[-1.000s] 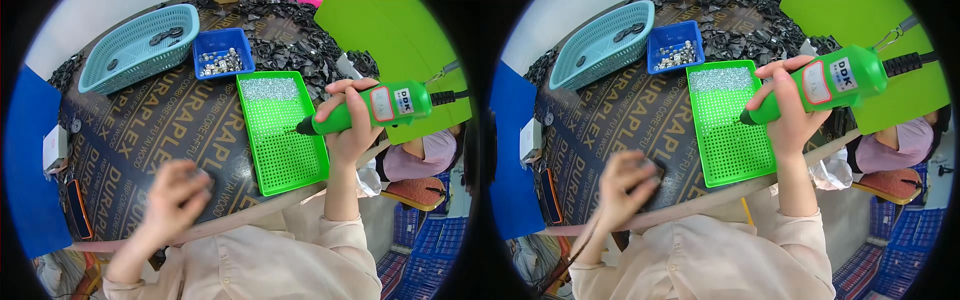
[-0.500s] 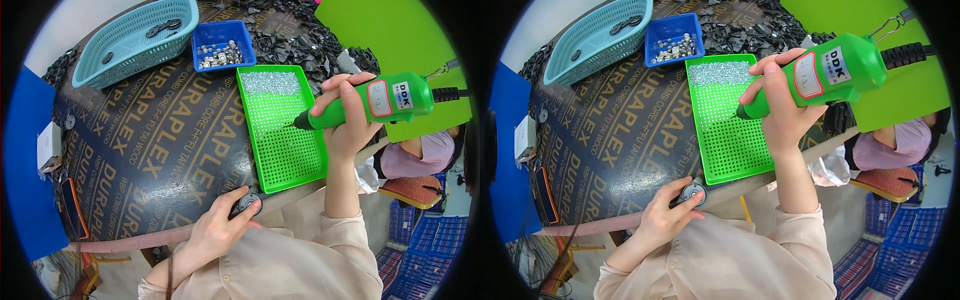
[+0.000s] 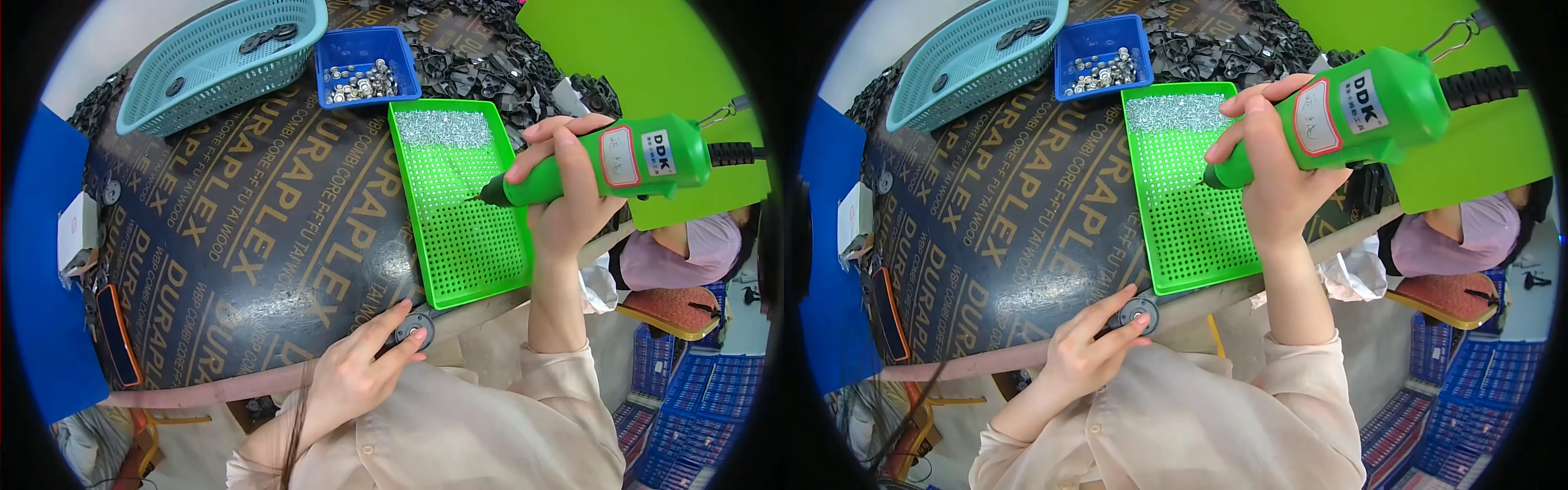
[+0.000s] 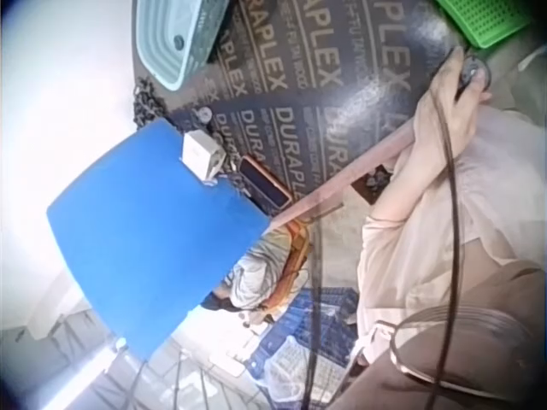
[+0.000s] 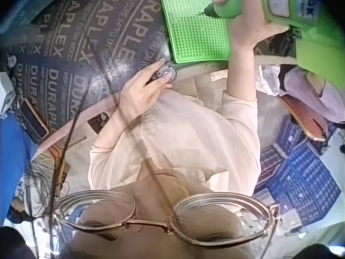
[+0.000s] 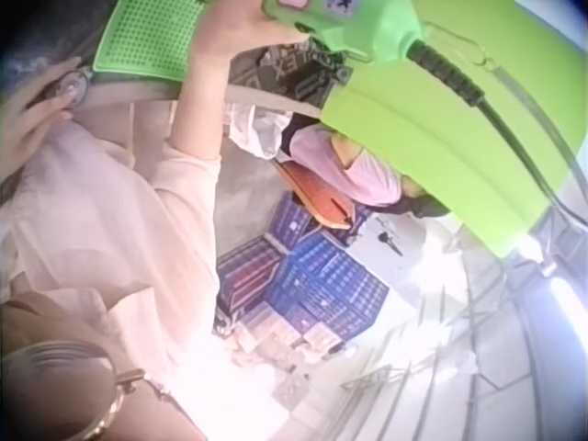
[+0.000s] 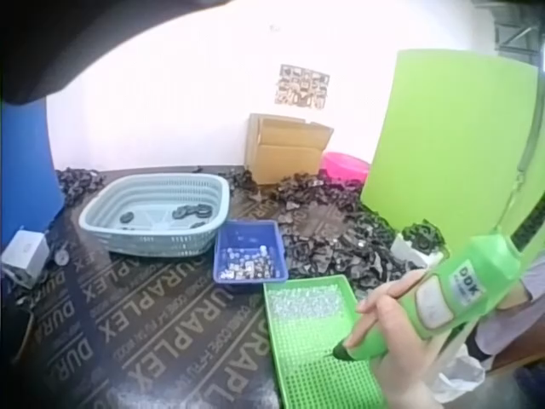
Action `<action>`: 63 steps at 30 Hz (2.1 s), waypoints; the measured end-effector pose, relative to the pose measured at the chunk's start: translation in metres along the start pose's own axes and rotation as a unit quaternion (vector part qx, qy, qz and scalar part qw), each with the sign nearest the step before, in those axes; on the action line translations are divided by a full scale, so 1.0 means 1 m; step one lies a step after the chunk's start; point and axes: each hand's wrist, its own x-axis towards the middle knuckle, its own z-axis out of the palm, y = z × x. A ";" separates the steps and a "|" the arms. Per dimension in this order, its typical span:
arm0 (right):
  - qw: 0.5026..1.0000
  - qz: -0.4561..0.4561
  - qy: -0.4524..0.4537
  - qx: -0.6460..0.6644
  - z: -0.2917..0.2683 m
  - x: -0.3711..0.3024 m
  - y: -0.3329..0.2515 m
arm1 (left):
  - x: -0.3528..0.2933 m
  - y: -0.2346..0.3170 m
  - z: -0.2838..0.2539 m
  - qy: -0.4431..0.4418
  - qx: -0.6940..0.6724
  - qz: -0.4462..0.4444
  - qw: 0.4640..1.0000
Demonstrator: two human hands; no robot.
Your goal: Assembling small plastic gear components by inserting screws using an electric screwdriver.
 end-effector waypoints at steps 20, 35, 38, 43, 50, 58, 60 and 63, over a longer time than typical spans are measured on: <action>0.963 0.072 -0.206 0.155 -0.015 -0.072 -0.078 | -0.004 0.000 0.001 -0.032 0.109 0.036 0.993; 0.954 0.065 -0.254 0.148 -0.008 -0.057 -0.083 | -0.005 0.004 0.003 -0.015 0.109 0.015 0.994; 0.983 0.006 -0.110 0.144 -0.019 -0.024 -0.057 | -0.004 0.003 0.007 0.008 0.115 0.041 0.992; 0.997 -0.001 -0.007 0.073 -0.007 0.000 0.002 | -0.008 -0.004 0.008 0.016 0.115 0.037 0.993; 0.999 -0.008 -0.028 -0.031 -0.006 0.003 0.009 | -0.008 -0.003 0.007 0.017 0.106 0.037 0.993; 0.999 -0.019 -0.022 -0.032 -0.004 0.003 0.008 | -0.007 -0.003 0.007 0.011 0.101 0.035 0.994; 0.999 -0.029 -0.023 -0.026 -0.003 0.003 0.010 | -0.007 -0.003 0.007 0.013 0.103 0.035 0.994; 0.999 -0.029 -0.022 -0.023 -0.002 0.001 0.010 | -0.008 -0.002 0.008 0.018 0.109 0.040 0.993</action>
